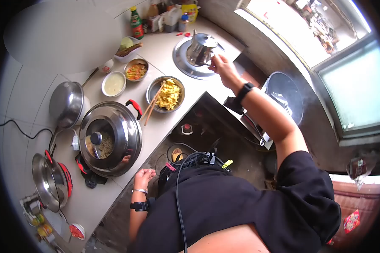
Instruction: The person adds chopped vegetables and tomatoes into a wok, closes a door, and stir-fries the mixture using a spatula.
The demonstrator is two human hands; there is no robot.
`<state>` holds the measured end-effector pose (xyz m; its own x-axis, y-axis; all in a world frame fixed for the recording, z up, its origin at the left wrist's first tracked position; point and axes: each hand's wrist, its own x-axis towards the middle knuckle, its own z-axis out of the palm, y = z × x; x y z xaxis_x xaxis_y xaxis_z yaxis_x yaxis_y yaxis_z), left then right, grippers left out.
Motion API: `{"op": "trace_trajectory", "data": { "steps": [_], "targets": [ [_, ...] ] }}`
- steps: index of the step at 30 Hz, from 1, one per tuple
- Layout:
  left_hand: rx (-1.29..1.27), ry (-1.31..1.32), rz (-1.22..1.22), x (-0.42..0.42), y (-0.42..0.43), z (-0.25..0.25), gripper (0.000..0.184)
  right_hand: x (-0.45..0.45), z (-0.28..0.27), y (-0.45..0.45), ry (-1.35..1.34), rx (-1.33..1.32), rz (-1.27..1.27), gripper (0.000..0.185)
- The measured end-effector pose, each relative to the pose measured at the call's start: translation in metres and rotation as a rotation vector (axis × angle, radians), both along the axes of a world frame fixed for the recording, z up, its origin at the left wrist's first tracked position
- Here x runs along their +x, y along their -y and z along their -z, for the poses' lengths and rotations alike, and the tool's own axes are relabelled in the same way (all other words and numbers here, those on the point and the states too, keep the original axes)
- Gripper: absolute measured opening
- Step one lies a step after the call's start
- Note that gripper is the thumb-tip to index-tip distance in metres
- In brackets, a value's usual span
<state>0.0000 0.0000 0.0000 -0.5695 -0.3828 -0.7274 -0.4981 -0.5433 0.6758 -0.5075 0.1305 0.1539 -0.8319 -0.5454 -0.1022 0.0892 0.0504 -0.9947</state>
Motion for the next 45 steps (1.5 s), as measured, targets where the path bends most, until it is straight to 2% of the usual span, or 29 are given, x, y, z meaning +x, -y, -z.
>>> {"op": "trace_trajectory", "data": {
  "steps": [2,3,4,8,11,13,14,16,18,22,23,25,26,27,28,29,30,32,33,34,37,39,41,42,44,45],
  "targets": [
    [-0.037,0.022,-0.062,0.01,-0.028,0.001,0.014,0.004,0.017,0.028,-0.032,0.006,0.096,0.021],
    [-0.109,0.082,-0.073,0.045,0.019,-0.017,0.014,0.021,0.046,0.09,-0.024,-0.046,0.086,0.022],
    [-0.124,0.093,-0.089,0.053,0.01,-0.014,0.014,0.014,0.064,0.104,-0.035,-0.01,0.082,0.023],
    [-0.144,0.174,-0.182,0.086,-0.029,-0.015,0.015,-0.02,0.136,0.147,-0.196,0.135,0.05,0.027],
    [-0.097,0.22,-0.389,0.108,-0.065,-0.02,0.017,-0.034,0.158,0.158,-0.271,0.295,-0.08,0.026],
    [-0.079,0.237,-0.514,0.12,-0.091,-0.022,0.022,-0.048,0.191,0.167,-0.345,0.317,-0.096,0.026],
    [-0.063,0.257,-0.559,0.122,-0.103,-0.029,0.023,-0.047,0.189,0.167,-0.391,0.385,-0.109,0.024],
    [-0.065,0.257,-0.626,0.142,-0.133,-0.026,0.026,-0.052,0.209,0.177,-0.214,0.217,-0.147,0.022],
    [-0.096,0.318,-0.662,0.151,-0.16,-0.031,0.027,-0.037,0.182,0.178,-0.11,0.221,-0.21,0.022],
    [-0.085,0.392,-0.775,0.161,-0.214,-0.038,0.029,-0.071,0.196,0.195,-0.138,0.221,-0.29,0.022],
    [-0.072,0.429,-0.808,0.164,-0.226,-0.045,0.029,-0.078,0.197,0.194,-0.158,0.326,-0.299,0.023],
    [-0.057,0.442,-0.811,0.178,-0.248,-0.044,0.03,-0.114,0.23,0.193,-0.919,0.517,-0.411,0.037],
    [-0.061,0.446,-0.808,0.184,-0.257,-0.046,0.03,-0.128,0.239,0.185,-1.354,0.423,-0.4,0.05],
    [-0.067,0.454,-0.805,0.193,-0.269,-0.049,0.03,-0.143,0.248,0.185,-1.329,0.583,-0.459,0.054],
    [-0.095,0.464,-0.861,0.201,-0.282,-0.047,0.03,-0.123,0.214,0.177,-1.383,0.688,-0.485,0.04],
    [-0.115,0.472,-0.908,0.208,-0.296,-0.044,0.03,-0.121,0.21,0.178,-0.418,0.453,-0.33,0.024],
    [-0.133,0.483,-0.944,0.22,-0.308,-0.045,0.031,-0.078,0.17,0.165,-0.253,0.325,-0.204,0.017],
    [-0.12,0.516,-1.038,0.245,-0.33,-0.04,0.03,-0.036,0.143,0.158,-0.213,0.096,-0.152,0.014],
    [-0.11,0.524,-1.076,0.257,-0.342,-0.033,0.03,-0.005,0.117,0.15,-0.315,0.058,-0.213,0.016],
    [-0.112,0.53,-1.129,0.27,-0.357,-0.025,0.029,0.037,0.092,0.145,-0.369,0.01,-0.144,0.02],
    [-0.054,0.517,-1.302,0.33,-0.422,0.031,0.027,0.205,0.011,0.124,-0.608,-0.106,-0.122,0.026],
    [0.025,0.48,-1.417,0.372,-0.475,0.066,0.026,0.313,0.005,0.113,-0.562,-0.295,-0.386,0.023],
    [0.091,0.432,-1.546,0.406,-0.516,0.077,0.024,0.45,-0.011,0.093,-0.559,-0.21,-0.714,0.018],
    [0.135,0.468,-1.598,0.428,-0.539,0.093,0.024,0.529,-0.01,0.083,-0.487,-0.353,-0.813,0.016],
    [0.201,0.583,-1.649,0.463,-0.58,0.102,0.024,0.656,-0.01,0.06,-0.216,-0.274,-1.216,0.012],
    [0.179,0.558,-1.758,0.478,-0.599,0.106,0.024,0.704,-0.01,0.055,-0.312,-0.224,-1.449,0.011]
  ]
}}
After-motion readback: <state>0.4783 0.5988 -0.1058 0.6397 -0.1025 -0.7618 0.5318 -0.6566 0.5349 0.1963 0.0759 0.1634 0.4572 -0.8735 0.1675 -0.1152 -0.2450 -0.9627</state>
